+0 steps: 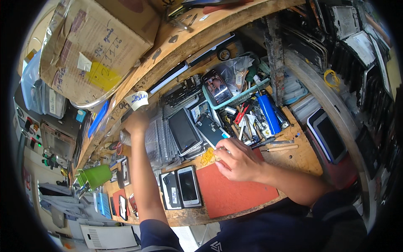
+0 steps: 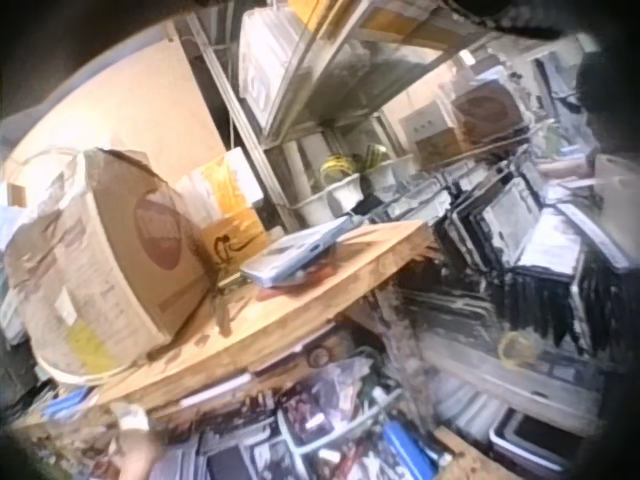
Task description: The person picks up and inspects several disassembled mobile phone components and screens on a cluttered workbench. They rotate the parts to view different sides, compare two similar screens, and wrap one component in bubble wrap before placing it back on the table.
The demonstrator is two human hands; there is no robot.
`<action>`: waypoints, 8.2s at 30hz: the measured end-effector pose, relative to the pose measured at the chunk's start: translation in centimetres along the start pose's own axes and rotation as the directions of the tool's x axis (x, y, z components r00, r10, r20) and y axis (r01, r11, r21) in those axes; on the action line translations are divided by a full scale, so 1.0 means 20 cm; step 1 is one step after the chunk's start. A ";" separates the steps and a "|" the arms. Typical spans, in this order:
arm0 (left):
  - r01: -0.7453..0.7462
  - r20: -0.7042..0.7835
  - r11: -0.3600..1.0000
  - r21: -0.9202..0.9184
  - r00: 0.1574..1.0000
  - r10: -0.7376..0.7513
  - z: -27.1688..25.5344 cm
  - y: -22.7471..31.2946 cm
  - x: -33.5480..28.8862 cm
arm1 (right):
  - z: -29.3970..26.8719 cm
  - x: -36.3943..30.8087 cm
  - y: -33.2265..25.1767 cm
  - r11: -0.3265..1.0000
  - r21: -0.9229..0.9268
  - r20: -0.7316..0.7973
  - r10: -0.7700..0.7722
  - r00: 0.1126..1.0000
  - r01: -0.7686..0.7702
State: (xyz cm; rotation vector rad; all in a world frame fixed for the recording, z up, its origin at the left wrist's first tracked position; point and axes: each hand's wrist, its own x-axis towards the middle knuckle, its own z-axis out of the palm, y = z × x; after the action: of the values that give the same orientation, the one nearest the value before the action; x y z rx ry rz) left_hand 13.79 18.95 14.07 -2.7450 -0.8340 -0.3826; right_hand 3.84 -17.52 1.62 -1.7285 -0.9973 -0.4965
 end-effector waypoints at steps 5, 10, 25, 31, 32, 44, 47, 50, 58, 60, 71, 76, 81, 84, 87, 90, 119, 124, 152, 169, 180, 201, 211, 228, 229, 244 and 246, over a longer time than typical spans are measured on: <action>-0.547 -0.151 0.829 -0.120 0.835 0.529 0.04 0.37 -0.12 | 0.02 -0.02 0.02 1.000 0.017 0.040 0.016 0.999 -0.017; -0.633 -0.101 0.771 -0.070 0.773 0.626 0.11 0.47 0.00 | 0.01 -0.02 0.05 1.000 -0.017 0.054 -0.011 0.998 0.012; -0.642 -0.181 0.759 -0.111 0.764 0.620 0.15 0.60 -0.04 | 0.04 -0.04 0.05 1.000 -0.018 0.113 -0.023 0.993 0.025; -0.658 -0.085 0.750 -0.064 0.752 0.653 0.13 0.61 0.02 | 0.04 -0.04 0.07 1.000 -0.009 0.119 -0.006 0.993 0.008; -0.658 -0.067 0.751 -0.051 0.753 0.655 0.13 0.60 0.03 | 0.04 -0.04 0.08 1.000 -0.006 0.118 -0.005 0.993 0.005; -0.731 -0.134 0.673 0.115 0.660 0.740 0.18 0.55 0.05 | 0.05 -0.06 0.07 0.999 -0.026 0.145 -0.017 0.989 0.021; -0.744 -0.126 0.637 0.203 0.625 0.770 0.17 0.58 0.05 | 0.05 -0.05 0.08 0.999 -0.028 0.139 -0.012 0.990 0.016; -0.730 -0.105 0.631 0.263 0.629 0.771 0.16 0.59 0.03 | 0.05 -0.06 0.08 1.000 -0.023 0.134 -0.015 0.991 0.018; -0.706 -0.166 0.607 0.365 0.592 0.789 0.18 0.64 -0.06 | 0.04 -0.06 0.09 1.000 -0.026 0.154 -0.009 0.988 0.013; -0.700 -0.194 0.600 0.388 0.574 0.795 0.18 0.66 -0.08 | 0.05 -0.06 0.09 0.999 -0.028 0.157 -0.017 0.987 0.022; -0.635 -0.298 0.681 0.366 0.613 0.732 0.26 0.69 -0.02 | 0.06 -0.07 0.09 0.998 -0.033 0.142 -0.039 0.989 0.044; -0.580 -0.385 0.674 0.457 0.554 0.738 0.35 0.72 0.03 | 0.06 -0.08 0.08 0.998 -0.044 0.159 -0.037 0.987 0.045; -0.672 -0.420 0.703 0.232 0.582 0.696 0.35 0.66 0.00 | 0.06 -0.08 0.08 0.997 -0.042 0.144 -0.057 0.988 0.064; -0.677 -0.418 0.716 0.171 0.608 0.675 0.32 0.60 -0.07 | 0.05 -0.07 0.07 0.996 -0.043 0.117 -0.074 0.990 0.080; -0.699 -0.493 0.693 0.178 0.547 0.677 0.28 0.58 -0.18 | 0.05 -0.07 0.06 0.995 -0.044 0.096 -0.080 0.992 0.085; -0.727 -0.539 0.668 0.159 0.503 0.675 0.21 0.58 -0.29 | 0.05 -0.07 0.05 0.999 -0.026 0.021 -0.027 0.999 0.028; -0.719 -0.459 0.666 -0.196 0.668 0.586 -0.04 0.15 -1.59 | 0.00 -0.05 0.09 0.007 0.437 0.900 0.004 0.437 -0.900; -0.758 -0.402 0.630 -0.169 0.636 0.659 0.03 0.29 -1.70 | -0.05 -0.03 0.21 0.386 0.268 0.957 -0.003 0.289 -0.883; -0.673 0.082 0.725 -0.144 0.722 0.687 -0.15 0.39 -1.67 | -0.17 0.04 0.18 0.949 0.083 0.800 0.118 0.588 -0.303; -0.429 -0.546 0.372 -0.823 0.779 -0.310 -0.02 0.19 -1.15 | 0.05 0.51 0.42 0.903 0.085 0.234 0.392 0.890 -0.421; -0.569 -0.692 0.489 -0.661 0.715 -0.104 0.10 0.15 -1.18 | 0.45 1.01 0.72 0.771 -0.621 0.492 0.247 0.835 0.138; 0.229 0.156 -0.411 -0.882 0.967 0.203 0.10 0.20 -1.18 | 0.11 0.60 0.04 0.682 -0.642 -0.024 -0.475 0.880 0.351; 0.202 0.058 -0.727 -0.656 0.974 0.219 0.12 0.28 -1.22 | 0.08 0.18 -0.05 0.953 0.206 0.000 0.226 0.974 -0.221; 0.427 0.033 -0.520 -0.740 0.795 0.605 0.12 0.26 -1.27 | -0.04 0.12 0.07 0.430 0.561 0.506 0.498 0.704 -0.707; 0.429 0.041 -0.524 -0.736 0.800 0.598 0.11 0.26 -1.27 | -0.04 0.12 0.07 0.423 0.570 0.507 0.494 0.706 -0.705; 0.313 0.043 -0.686 -0.657 0.924 0.380 0.16 0.31 -1.23 | -0.10 0.14 0.20 0.441 0.673 0.397 0.462 0.793 -0.593; 0.339 0.064 -0.693 -0.636 0.918 0.390 0.16 0.32 -1.23 | -0.11 0.14 0.21 0.462 0.669 0.411 0.422 0.808 -0.582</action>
State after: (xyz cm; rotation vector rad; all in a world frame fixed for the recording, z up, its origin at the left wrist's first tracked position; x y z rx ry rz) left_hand -1.83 2.39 2.18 -5.1052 0.3880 -1.2635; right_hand 9.11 -18.87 2.11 -1.1583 -0.6012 0.4800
